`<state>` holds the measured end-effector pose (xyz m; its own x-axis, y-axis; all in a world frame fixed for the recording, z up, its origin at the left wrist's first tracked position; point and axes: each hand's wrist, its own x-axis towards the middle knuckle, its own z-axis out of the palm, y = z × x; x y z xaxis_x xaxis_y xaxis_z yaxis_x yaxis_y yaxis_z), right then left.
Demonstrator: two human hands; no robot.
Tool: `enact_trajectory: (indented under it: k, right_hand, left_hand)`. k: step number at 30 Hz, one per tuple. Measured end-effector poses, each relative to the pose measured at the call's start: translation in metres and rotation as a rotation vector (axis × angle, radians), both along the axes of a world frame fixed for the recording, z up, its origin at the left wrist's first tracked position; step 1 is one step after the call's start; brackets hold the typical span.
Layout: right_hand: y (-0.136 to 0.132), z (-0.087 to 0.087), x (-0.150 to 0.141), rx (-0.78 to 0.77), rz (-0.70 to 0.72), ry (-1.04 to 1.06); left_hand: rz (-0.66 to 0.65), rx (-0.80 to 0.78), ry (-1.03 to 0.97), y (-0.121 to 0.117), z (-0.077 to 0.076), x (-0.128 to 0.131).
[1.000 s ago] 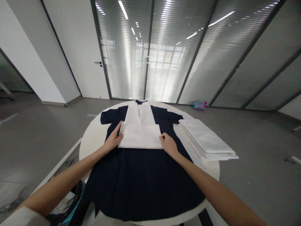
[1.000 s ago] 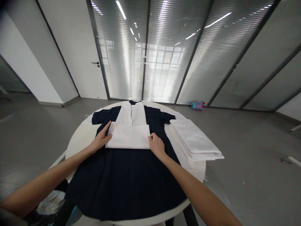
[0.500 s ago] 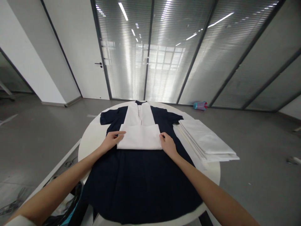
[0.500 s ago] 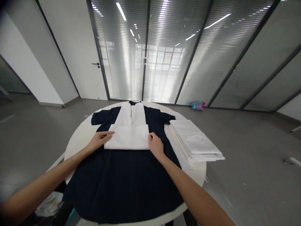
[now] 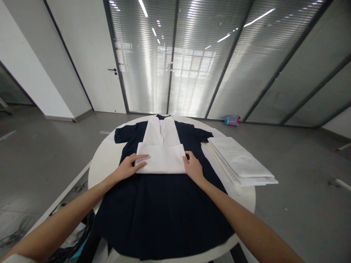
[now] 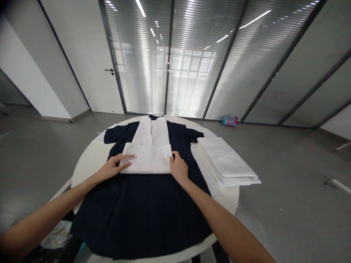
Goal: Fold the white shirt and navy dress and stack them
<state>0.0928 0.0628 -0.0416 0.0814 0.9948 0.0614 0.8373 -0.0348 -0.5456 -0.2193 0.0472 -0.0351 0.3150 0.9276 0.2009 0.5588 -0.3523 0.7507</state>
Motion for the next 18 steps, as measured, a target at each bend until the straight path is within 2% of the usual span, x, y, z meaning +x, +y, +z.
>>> enact_trajectory:
  k: [8,14,18]
  right_hand:
    - [-0.003,0.009,-0.004,-0.068,-0.05,-0.105]
    - [-0.001,0.008,-0.002,-0.121,-0.025,-0.124]
    - [-0.001,0.006,-0.002,-0.102,-0.04,-0.131]
  left_hand:
    - [-0.09,-0.083,-0.057,0.01,-0.009,0.0]
    - [-0.059,-0.164,-0.145,0.015,-0.014,-0.001]
    - [-0.01,-0.188,-0.173,0.017,-0.014,-0.001]
